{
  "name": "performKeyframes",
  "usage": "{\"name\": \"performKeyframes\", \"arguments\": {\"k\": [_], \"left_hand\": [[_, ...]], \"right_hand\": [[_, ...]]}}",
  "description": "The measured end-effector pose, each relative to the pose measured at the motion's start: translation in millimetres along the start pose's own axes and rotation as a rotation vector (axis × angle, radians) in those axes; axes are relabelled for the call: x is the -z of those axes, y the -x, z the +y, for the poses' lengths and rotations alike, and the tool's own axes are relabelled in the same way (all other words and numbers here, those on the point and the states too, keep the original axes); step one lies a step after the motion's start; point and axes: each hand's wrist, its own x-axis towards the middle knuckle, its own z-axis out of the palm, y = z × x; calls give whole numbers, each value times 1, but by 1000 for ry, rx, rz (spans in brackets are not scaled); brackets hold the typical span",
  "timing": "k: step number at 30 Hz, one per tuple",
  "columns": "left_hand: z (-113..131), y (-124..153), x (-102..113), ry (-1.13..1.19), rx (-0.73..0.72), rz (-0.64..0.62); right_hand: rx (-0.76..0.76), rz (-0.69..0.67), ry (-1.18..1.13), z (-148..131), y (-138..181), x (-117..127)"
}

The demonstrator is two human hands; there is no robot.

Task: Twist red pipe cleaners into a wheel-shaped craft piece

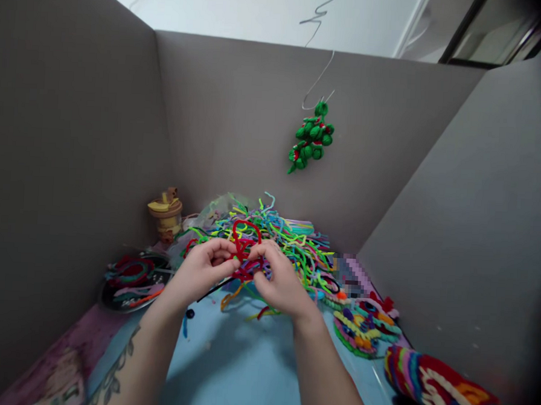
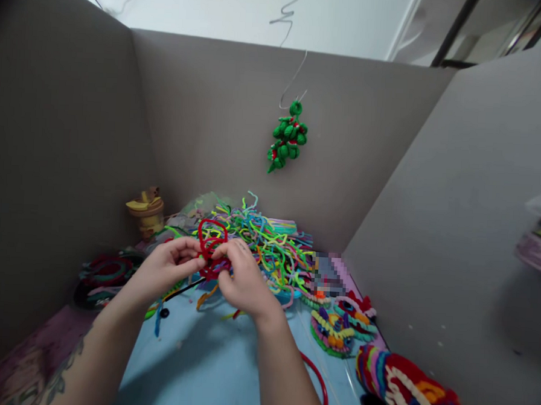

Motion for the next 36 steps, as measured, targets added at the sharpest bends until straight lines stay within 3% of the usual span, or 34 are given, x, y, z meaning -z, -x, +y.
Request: {"name": "performKeyframes", "arguments": {"k": [11,15,17,23,28,31,34,36], "left_hand": [[5,0,-1,64,30,3],[1,-2,1,89,12,144],[-1,-4,1,126,9,233],[-7,-10,3,261,-15,464],[-14,-15,13,263,-94,632],[-17,-15,18,212,-101,661],[-17,-13,18,53,-88,635],[-17,-12,15,-79,-101,598]], "right_hand": [[75,73,4,10,0,-9],[84,289,69,14,2,-11],[126,334,67,15,2,-12],[288,43,-53,-2,1,-15],[325,-393,-147,-28,4,-11],[360,-589,-199,-34,4,-5],[283,-579,-171,-32,4,0],[180,-449,-109,-26,3,0]]}}
